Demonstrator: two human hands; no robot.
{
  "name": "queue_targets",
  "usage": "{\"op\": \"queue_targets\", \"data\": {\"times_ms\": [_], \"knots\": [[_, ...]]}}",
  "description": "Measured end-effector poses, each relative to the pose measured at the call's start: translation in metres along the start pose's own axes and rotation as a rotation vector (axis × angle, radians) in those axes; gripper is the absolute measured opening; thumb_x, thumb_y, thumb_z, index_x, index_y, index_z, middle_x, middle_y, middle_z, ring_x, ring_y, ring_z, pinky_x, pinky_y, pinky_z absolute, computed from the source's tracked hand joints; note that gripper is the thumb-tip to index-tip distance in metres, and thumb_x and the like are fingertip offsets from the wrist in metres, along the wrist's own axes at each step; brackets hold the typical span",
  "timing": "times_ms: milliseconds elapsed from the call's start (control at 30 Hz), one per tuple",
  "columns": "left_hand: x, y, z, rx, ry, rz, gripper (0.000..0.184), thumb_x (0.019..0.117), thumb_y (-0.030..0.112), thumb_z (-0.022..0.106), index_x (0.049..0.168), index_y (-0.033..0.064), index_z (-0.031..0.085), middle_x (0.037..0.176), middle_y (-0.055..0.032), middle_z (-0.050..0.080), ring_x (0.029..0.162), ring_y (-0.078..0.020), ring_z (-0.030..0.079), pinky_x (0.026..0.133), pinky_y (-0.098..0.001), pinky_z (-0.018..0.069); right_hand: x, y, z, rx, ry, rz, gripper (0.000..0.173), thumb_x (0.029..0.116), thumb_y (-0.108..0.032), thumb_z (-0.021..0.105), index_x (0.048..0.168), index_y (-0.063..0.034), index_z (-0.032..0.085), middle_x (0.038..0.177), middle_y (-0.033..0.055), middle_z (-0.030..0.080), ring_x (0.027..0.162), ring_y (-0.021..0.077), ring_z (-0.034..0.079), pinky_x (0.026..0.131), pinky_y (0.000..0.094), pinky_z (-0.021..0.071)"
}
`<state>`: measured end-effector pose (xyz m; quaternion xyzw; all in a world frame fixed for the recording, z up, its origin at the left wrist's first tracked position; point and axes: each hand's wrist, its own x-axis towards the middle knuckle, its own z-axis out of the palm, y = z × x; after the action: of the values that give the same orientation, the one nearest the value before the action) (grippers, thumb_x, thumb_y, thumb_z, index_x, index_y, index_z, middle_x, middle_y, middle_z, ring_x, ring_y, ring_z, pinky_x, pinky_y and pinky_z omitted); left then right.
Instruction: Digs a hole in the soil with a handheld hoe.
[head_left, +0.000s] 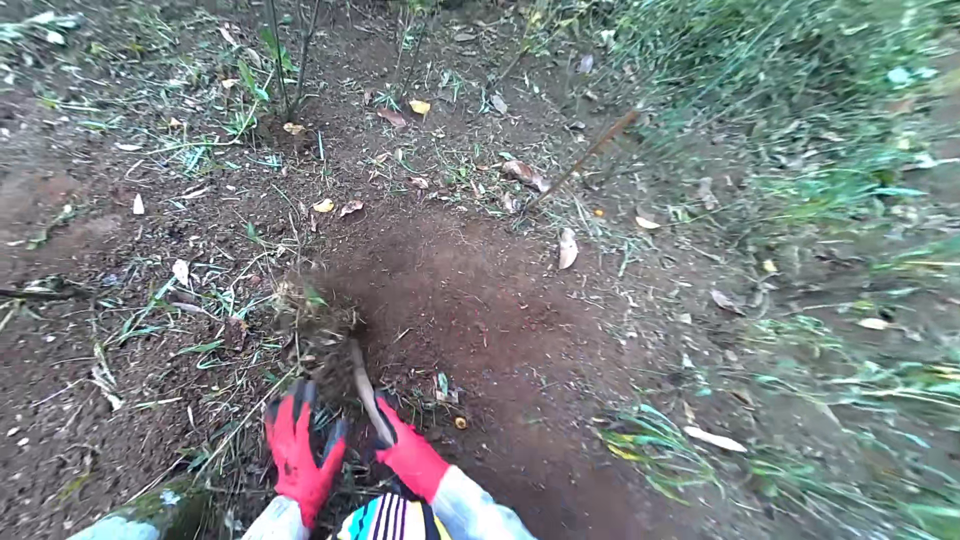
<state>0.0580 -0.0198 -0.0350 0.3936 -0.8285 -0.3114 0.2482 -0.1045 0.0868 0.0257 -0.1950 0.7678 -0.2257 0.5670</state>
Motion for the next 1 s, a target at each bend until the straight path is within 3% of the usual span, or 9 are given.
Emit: {"op": "queue_targets", "data": {"times_ms": [67,167,267,367,500,633,733,867,1000], "knots": [[-0.011,-0.004,-0.037,0.142,0.120,0.098,0.076,0.0957,0.070,0.045,0.152,0.0191,0.046,0.162,-0.0199,0.038,0.154,-0.0393,0.026,0.122,-0.0659,0.0145,-0.041,-0.011,-0.036,-0.329,-0.089,-0.021,0.079,0.0966,-0.022,0.068,0.164,-0.0304,0.028,0.142,0.0200,0.060,0.127,0.0387,0.061,0.104,0.0647,0.0473],[-0.024,-0.009,-0.060,0.386,0.070,0.005,0.083,0.0931,0.073,0.041,0.149,0.0135,0.053,0.158,-0.0274,0.040,0.151,-0.0520,0.026,0.117,-0.0745,0.0119,-0.038,-0.053,-0.120,-0.585,0.106,-0.105,0.071,0.0949,-0.021,0.069,0.158,-0.0360,0.040,0.131,0.0196,0.067,0.117,0.0400,0.066,0.098,0.0654,0.0499],[-0.028,-0.015,-0.042,0.527,-0.088,-0.095,0.088,0.0864,0.074,0.048,0.148,0.0110,0.055,0.156,-0.0310,0.042,0.145,-0.0580,0.034,0.111,-0.0830,0.0149,0.043,-0.094,-0.165,-0.162,0.340,-0.110,0.068,0.1004,-0.013,0.061,0.162,-0.0213,0.032,0.126,0.0226,0.065,0.098,0.0334,0.068,0.085,0.0522,0.0564],[-0.033,-0.023,-0.021,0.529,-0.057,-0.127,0.090,0.0841,0.075,0.047,0.149,0.0134,0.056,0.157,-0.0289,0.042,0.145,-0.0556,0.036,0.109,-0.0846,0.0145,0.133,-0.100,-0.112,0.274,0.497,-0.132,0.076,0.1001,-0.005,0.057,0.164,-0.0168,0.018,0.110,0.0222,0.064,0.078,0.0295,0.065,0.069,0.0467,0.0570],[-0.031,-0.024,-0.022,0.523,-0.043,-0.139,0.091,0.0853,0.077,0.044,0.150,0.0137,0.054,0.157,-0.0283,0.041,0.146,-0.0547,0.035,0.110,-0.0831,0.0150,0.087,-0.047,-0.001,0.018,0.043,0.011,0.086,0.0979,-0.012,0.065,0.167,-0.0235,0.014,0.135,0.0258,0.061,0.108,0.0389,0.068,0.093,0.0593,0.0547],[-0.032,-0.028,-0.017,0.552,-0.030,-0.108,0.091,0.0868,0.080,0.038,0.150,0.0157,0.054,0.156,-0.0274,0.044,0.146,-0.0526,0.037,0.110,-0.0821,0.0159,0.042,-0.070,-0.107,-0.486,0.011,0.033,0.078,0.0949,-0.022,0.068,0.161,-0.0399,0.031,0.136,0.0194,0.063,0.115,0.0405,0.066,0.095,0.0665,0.0515],[-0.033,-0.026,-0.018,0.553,-0.030,-0.096,0.091,0.0863,0.079,0.039,0.150,0.0152,0.054,0.155,-0.0281,0.044,0.145,-0.0526,0.037,0.109,-0.0827,0.0155,0.103,-0.106,-0.166,-0.268,0.269,-0.100,0.070,0.0978,-0.013,0.063,0.161,-0.0235,0.035,0.130,0.0243,0.063,0.103,0.0377,0.068,0.089,0.0569,0.0550],[-0.033,-0.028,-0.017,0.573,-0.041,-0.102,0.092,0.0851,0.080,0.041,0.149,0.0159,0.054,0.157,-0.0259,0.043,0.147,-0.0505,0.036,0.109,-0.0824,0.0156,0.202,-0.136,-0.088,0.272,0.415,-0.195,0.071,0.1019,-0.006,0.054,0.163,-0.0143,0.019,0.110,0.0221,0.064,0.077,0.0285,0.064,0.069,0.0471,0.0566],[-0.035,-0.028,-0.015,0.575,-0.037,-0.116,0.091,0.0846,0.080,0.043,0.149,0.0170,0.055,0.156,-0.0246,0.045,0.147,-0.0487,0.037,0.109,-0.0799,0.0191,0.125,-0.099,0.004,-0.178,-0.135,-0.129,0.082,0.0985,-0.014,0.064,0.166,-0.0248,0.019,0.139,0.0234,0.060,0.114,0.0382,0.066,0.097,0.0605,0.0525]]}}
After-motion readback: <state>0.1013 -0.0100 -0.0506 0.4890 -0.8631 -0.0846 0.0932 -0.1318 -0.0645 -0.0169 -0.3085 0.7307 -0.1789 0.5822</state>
